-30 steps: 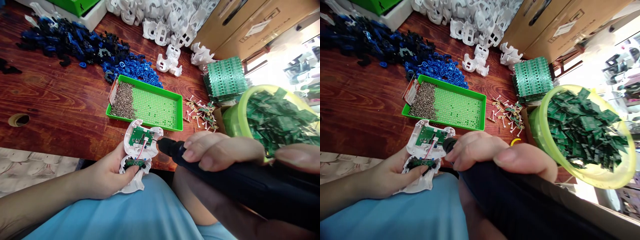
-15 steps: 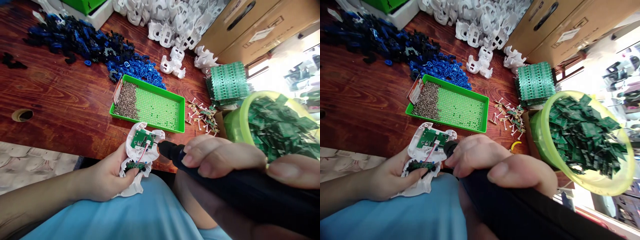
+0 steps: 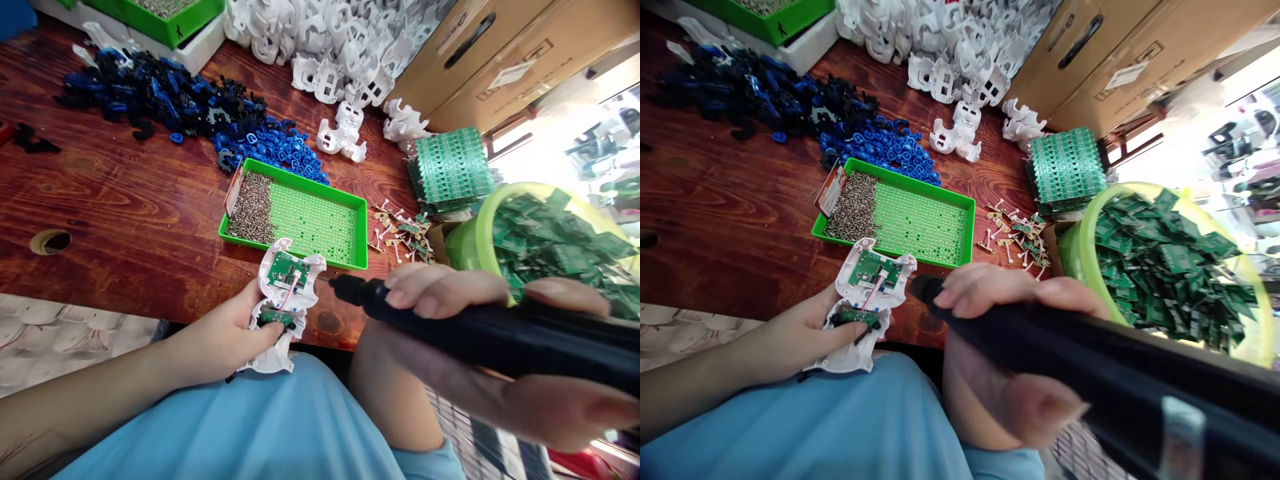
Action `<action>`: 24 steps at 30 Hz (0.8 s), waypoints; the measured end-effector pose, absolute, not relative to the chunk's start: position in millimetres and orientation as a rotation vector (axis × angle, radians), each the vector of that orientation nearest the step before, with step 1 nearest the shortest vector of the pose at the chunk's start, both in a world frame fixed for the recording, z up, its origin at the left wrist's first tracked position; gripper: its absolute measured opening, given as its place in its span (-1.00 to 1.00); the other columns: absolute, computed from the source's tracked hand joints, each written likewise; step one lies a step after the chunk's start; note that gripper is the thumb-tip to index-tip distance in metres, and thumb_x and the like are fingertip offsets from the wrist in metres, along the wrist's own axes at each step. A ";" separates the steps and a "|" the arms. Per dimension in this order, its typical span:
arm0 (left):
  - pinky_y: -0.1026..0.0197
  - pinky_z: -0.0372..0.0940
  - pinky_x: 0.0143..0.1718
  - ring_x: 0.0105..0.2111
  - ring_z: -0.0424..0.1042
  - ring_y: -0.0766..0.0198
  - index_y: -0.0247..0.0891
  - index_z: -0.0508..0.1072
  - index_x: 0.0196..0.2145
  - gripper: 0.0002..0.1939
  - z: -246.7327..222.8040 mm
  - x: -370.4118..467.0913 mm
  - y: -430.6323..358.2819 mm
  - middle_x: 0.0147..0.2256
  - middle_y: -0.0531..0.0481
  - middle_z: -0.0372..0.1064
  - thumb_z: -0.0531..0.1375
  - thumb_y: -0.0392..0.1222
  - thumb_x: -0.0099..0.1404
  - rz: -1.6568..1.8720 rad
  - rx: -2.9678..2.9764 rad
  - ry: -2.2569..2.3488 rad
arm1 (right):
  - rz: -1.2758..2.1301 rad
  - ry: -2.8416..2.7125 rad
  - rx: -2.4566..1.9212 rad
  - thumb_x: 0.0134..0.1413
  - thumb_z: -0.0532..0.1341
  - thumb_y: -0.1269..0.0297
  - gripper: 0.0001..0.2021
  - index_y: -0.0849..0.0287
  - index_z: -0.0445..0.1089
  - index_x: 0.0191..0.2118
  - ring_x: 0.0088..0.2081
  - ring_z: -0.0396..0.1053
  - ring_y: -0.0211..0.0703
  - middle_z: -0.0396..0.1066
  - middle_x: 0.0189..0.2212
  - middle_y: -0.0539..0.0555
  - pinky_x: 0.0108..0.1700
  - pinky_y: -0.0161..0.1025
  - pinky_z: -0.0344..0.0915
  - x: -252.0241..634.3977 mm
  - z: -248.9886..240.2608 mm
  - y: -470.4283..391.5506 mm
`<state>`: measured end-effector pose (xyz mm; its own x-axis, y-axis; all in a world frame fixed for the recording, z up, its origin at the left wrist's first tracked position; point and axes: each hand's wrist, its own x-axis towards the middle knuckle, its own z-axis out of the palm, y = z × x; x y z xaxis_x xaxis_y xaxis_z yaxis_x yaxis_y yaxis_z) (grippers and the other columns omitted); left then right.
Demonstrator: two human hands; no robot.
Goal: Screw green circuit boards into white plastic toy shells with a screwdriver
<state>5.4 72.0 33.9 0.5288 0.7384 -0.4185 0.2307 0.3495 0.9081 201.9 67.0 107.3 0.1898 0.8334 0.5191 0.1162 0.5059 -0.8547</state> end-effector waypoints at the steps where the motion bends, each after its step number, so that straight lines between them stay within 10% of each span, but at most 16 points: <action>1: 0.28 0.33 -0.05 -0.08 0.45 0.15 -0.17 0.25 0.07 -0.54 33.1 6.1 74.1 -0.05 0.00 0.47 0.18 -0.11 0.22 0.405 1.159 1.029 | 0.502 -1.241 -0.860 0.12 0.13 0.12 -0.86 0.01 0.37 -0.30 -0.60 0.31 -0.22 0.30 -0.64 -0.09 -0.46 -0.15 0.39 205.9 101.3 74.7; 9: 0.32 0.30 -0.03 -0.02 0.42 0.15 -0.13 0.29 0.02 -0.56 30.8 9.6 81.3 0.00 0.13 0.45 0.20 -0.03 0.20 0.484 1.000 1.072 | 0.195 -1.043 -0.791 0.09 0.15 0.21 -0.89 0.09 0.33 -0.28 -0.72 0.14 -0.32 0.22 -0.68 -0.13 -0.69 -0.36 0.09 234.1 44.5 143.1; 24: 0.31 0.38 -0.10 -0.03 0.44 0.14 -0.06 0.28 0.01 -0.51 23.4 13.0 85.8 -0.02 0.07 0.46 0.26 0.02 0.14 0.484 0.854 1.111 | 0.225 -1.061 -0.805 0.06 0.19 0.16 -0.84 0.11 0.32 -0.29 -0.73 0.17 -0.31 0.25 -0.69 -0.15 -0.68 -0.33 0.11 241.3 25.6 147.9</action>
<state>13.0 85.8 23.4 0.3906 0.7188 -0.5751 0.0680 0.6005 0.7968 241.3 147.9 25.6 0.4963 0.5285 0.6888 0.2028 0.7009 -0.6839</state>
